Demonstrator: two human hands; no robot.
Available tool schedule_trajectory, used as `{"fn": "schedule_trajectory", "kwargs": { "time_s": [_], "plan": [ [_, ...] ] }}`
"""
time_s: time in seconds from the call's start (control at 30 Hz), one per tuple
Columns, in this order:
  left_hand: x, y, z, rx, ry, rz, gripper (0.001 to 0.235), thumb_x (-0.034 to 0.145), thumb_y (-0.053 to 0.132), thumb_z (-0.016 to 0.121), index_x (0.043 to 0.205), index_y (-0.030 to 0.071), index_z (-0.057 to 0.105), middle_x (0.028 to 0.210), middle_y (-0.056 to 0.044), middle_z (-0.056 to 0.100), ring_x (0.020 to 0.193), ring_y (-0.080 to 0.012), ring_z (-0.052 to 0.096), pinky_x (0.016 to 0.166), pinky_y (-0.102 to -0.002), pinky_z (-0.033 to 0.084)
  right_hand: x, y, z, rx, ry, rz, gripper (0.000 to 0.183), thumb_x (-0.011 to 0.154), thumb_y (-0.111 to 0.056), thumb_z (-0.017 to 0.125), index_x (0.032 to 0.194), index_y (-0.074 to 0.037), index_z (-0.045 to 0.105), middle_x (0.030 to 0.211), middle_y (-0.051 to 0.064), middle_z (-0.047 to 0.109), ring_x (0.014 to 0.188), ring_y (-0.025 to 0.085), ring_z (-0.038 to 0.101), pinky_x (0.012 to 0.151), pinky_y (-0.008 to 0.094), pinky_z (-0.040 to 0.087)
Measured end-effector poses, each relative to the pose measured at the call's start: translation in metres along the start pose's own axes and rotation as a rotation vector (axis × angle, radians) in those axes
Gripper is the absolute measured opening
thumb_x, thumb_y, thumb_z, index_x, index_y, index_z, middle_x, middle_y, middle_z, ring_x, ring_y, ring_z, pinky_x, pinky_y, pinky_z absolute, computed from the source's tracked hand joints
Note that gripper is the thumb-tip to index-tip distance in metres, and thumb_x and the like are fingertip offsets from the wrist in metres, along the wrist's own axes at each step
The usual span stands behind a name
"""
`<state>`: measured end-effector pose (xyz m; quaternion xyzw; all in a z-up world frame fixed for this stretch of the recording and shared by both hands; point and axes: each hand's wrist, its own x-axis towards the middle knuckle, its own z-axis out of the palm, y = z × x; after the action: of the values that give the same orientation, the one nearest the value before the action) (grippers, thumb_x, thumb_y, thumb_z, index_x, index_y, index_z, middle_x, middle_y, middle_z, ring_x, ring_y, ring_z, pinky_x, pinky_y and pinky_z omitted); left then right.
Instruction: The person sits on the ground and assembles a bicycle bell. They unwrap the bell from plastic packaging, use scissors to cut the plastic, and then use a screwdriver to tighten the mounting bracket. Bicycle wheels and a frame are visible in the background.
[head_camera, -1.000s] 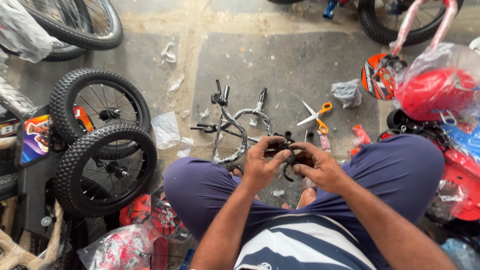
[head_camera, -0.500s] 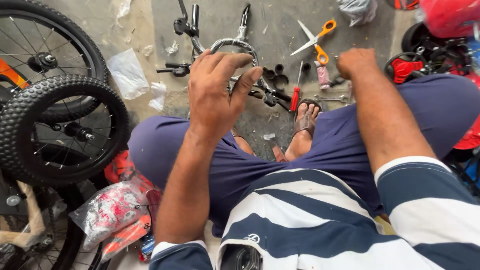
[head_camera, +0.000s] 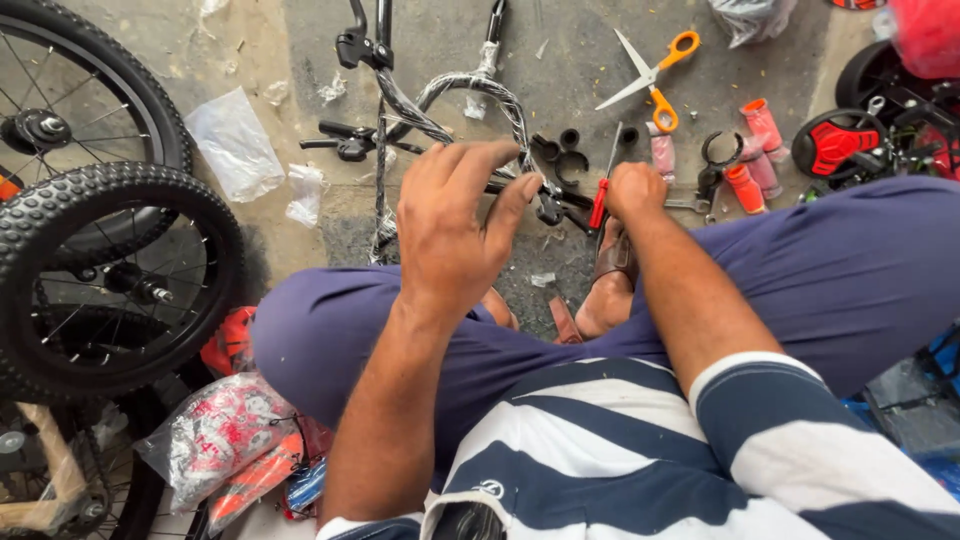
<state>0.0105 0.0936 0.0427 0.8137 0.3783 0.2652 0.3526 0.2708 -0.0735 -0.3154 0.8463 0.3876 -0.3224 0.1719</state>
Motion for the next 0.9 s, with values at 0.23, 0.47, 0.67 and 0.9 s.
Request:
{"fn": "schedule_trajectory", "kwargs": {
  "time_s": [0.23, 0.47, 0.67, 0.9],
  "plan": [
    [0.004, 0.002, -0.004, -0.04, 0.03, -0.052, 0.024, 0.099, 0.025, 0.076, 0.113, 0.006, 0.07, 0.107, -0.009, 0.072, 0.101, -0.0313, 0.067, 0.097, -0.044, 0.049, -0.012, -0.016, -0.028, 0.046, -0.061, 0.113, 0.034, 0.083, -0.027, 0.077, 0.109, -0.005, 0.077, 0.12, 0.023, 0.071, 0.111, 0.04, 0.068, 0.091, 0.047, 0.056],
    [0.003, 0.001, -0.005, -0.084, 0.048, -0.073, 0.023, 0.099, 0.024, 0.076, 0.114, 0.007, 0.07, 0.108, -0.009, 0.072, 0.103, -0.0288, 0.069, 0.096, -0.042, 0.051, -0.014, -0.027, -0.047, 0.168, 0.311, -0.333, 0.02, 0.091, -0.018, 0.068, 0.11, -0.01, 0.072, 0.119, 0.014, 0.072, 0.116, 0.036, 0.067, 0.097, 0.048, 0.054],
    [0.003, -0.001, -0.003, -0.092, 0.038, -0.079, 0.025, 0.099, 0.024, 0.076, 0.114, 0.006, 0.07, 0.106, -0.01, 0.071, 0.1, -0.0289, 0.069, 0.09, -0.041, 0.053, -0.009, -0.085, -0.052, 0.198, 0.16, -0.676, 0.016, 0.084, -0.021, 0.071, 0.098, -0.018, 0.076, 0.141, 0.019, 0.055, 0.106, 0.044, 0.064, 0.089, 0.05, 0.052],
    [0.005, -0.006, -0.002, -0.101, 0.034, -0.127, 0.025, 0.097, 0.025, 0.076, 0.111, 0.006, 0.07, 0.1, -0.009, 0.072, 0.091, -0.0284, 0.07, 0.081, -0.04, 0.054, -0.021, -0.095, -0.071, 0.018, 0.057, -0.54, 0.031, 0.086, -0.026, 0.067, 0.116, -0.021, 0.071, 0.123, 0.018, 0.061, 0.103, 0.043, 0.066, 0.087, 0.053, 0.053]
  ]
}}
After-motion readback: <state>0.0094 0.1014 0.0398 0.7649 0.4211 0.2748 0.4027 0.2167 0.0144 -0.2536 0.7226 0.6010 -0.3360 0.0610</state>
